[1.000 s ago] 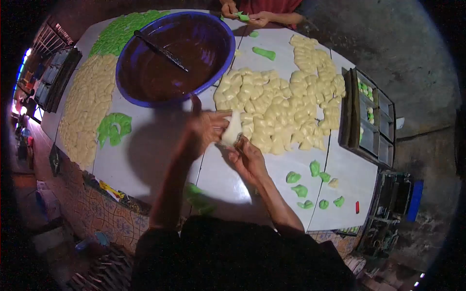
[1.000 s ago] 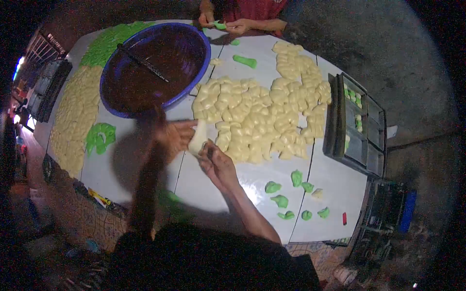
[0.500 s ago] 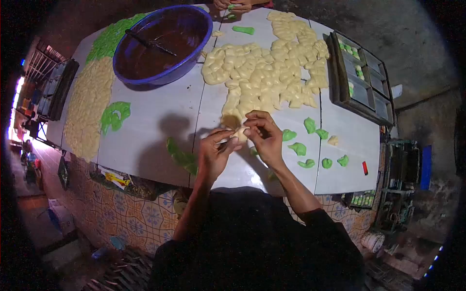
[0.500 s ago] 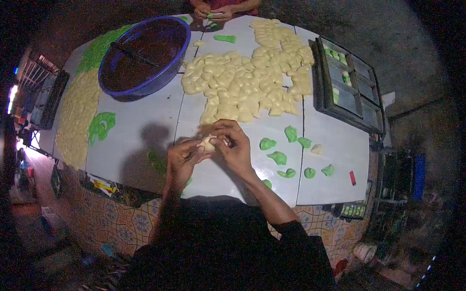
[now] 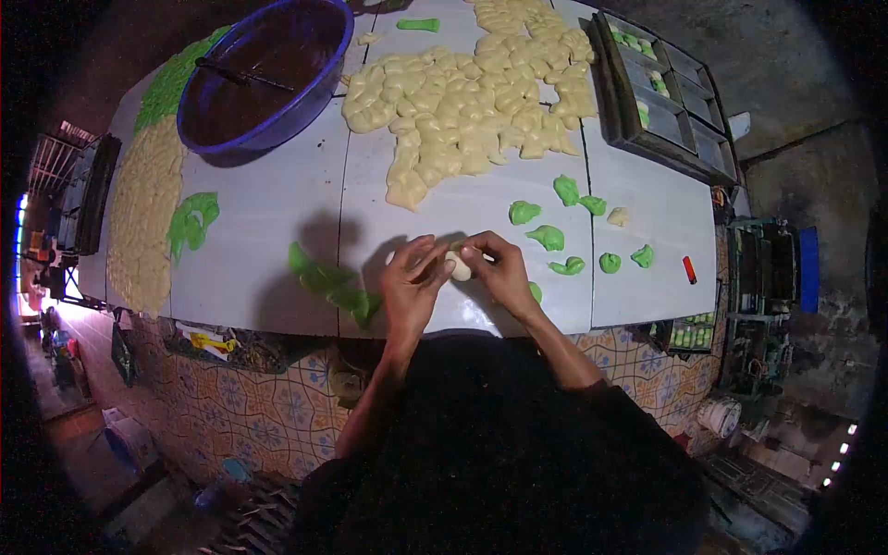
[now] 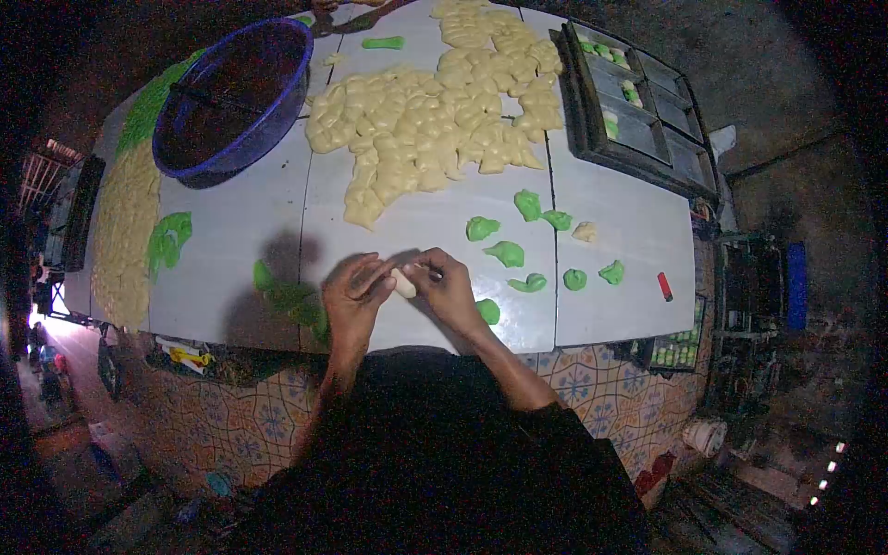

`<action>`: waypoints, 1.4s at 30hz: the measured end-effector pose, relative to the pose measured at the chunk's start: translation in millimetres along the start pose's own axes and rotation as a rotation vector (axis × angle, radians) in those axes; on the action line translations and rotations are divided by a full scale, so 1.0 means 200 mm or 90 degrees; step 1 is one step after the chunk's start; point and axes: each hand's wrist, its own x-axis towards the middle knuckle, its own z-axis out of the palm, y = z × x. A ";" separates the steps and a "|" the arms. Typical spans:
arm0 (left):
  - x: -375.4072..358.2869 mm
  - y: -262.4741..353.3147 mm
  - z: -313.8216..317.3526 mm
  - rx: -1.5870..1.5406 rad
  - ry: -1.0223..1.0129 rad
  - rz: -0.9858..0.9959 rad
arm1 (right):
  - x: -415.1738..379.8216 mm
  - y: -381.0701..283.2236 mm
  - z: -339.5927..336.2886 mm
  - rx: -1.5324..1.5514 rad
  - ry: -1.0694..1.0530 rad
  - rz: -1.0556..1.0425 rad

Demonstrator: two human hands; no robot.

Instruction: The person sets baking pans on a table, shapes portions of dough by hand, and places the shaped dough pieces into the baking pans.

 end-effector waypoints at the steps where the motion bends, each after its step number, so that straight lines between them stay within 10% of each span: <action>1: 0.00 -0.04 -0.02 0.062 -0.010 0.042 | 0.01 0.01 -0.01 -0.048 -0.009 -0.094; 6: 0.02 -0.11 -0.02 -0.078 -0.121 -0.303 | 0.03 0.01 0.00 -0.121 -0.051 -0.119; 12: -0.04 -0.18 0.02 -0.021 -0.083 0.067 | 0.05 0.04 -0.09 0.069 -0.201 0.066; 14: -0.06 -0.07 0.05 -0.030 -0.109 0.062 | 0.06 -0.02 -0.16 0.284 -0.482 0.418; 18: 0.00 -0.15 -0.02 -0.041 -0.012 0.069 | 0.20 -0.02 -0.14 -0.132 -0.263 -0.083; 23: 0.12 -0.26 0.04 -0.079 0.041 -0.243 | 0.41 0.21 -0.14 -0.021 -0.290 -0.062; 26: 0.12 -0.35 0.09 -0.119 0.063 -0.213 | 0.36 0.14 -0.16 -0.298 -0.068 -0.103; 30: 0.11 -0.27 0.13 -0.145 0.065 -0.275 | 0.31 0.21 -0.17 -0.360 -0.178 -0.233; 34: 0.09 -0.40 0.04 0.197 0.090 0.000 | 0.33 0.09 -0.38 -0.539 0.162 -0.246; 37: 0.09 -0.33 0.01 0.178 0.022 0.001 | 0.33 0.16 -0.44 -0.662 0.114 -0.183; 42: 0.13 -0.15 0.07 0.038 -0.045 -0.024 | 0.21 -0.09 -0.22 -0.269 -0.013 -0.163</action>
